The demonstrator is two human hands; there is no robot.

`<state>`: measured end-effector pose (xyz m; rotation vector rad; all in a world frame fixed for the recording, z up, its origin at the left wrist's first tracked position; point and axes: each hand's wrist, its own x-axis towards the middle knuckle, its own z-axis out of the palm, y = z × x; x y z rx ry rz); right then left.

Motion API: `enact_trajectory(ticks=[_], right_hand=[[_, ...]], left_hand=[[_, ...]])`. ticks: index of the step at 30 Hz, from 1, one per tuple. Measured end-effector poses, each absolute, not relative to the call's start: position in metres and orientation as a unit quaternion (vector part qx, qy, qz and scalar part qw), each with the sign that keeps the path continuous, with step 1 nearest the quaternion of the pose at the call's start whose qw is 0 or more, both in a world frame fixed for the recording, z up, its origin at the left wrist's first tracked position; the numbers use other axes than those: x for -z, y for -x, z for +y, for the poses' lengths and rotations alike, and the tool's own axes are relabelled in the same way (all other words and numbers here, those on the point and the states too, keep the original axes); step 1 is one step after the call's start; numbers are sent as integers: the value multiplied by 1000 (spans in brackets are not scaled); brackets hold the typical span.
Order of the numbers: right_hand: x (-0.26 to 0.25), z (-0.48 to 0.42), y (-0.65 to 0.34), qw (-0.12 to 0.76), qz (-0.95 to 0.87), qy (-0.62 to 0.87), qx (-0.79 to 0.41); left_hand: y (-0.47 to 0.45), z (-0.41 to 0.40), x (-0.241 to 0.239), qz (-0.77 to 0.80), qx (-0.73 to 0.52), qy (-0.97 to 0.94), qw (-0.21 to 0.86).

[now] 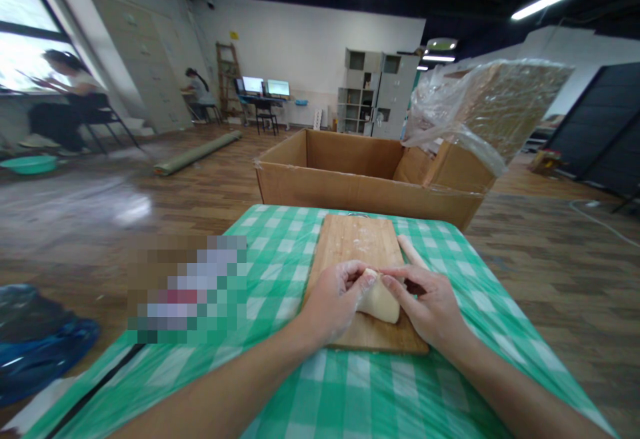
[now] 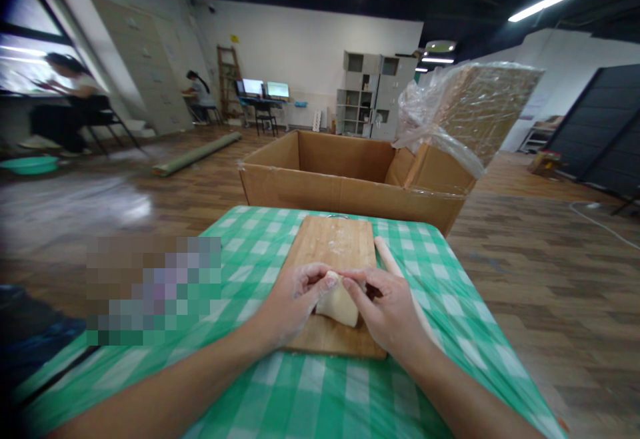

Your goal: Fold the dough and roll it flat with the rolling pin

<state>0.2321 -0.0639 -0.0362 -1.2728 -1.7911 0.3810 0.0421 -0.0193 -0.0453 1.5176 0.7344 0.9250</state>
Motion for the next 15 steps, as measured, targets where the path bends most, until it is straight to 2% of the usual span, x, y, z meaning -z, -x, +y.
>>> enact_trajectory(ticks=[15], right_hand=[[32, -66, -231, 464, -694, 531, -141]], left_hand=[[-41, -21, 42, 260, -341, -679, 596]])
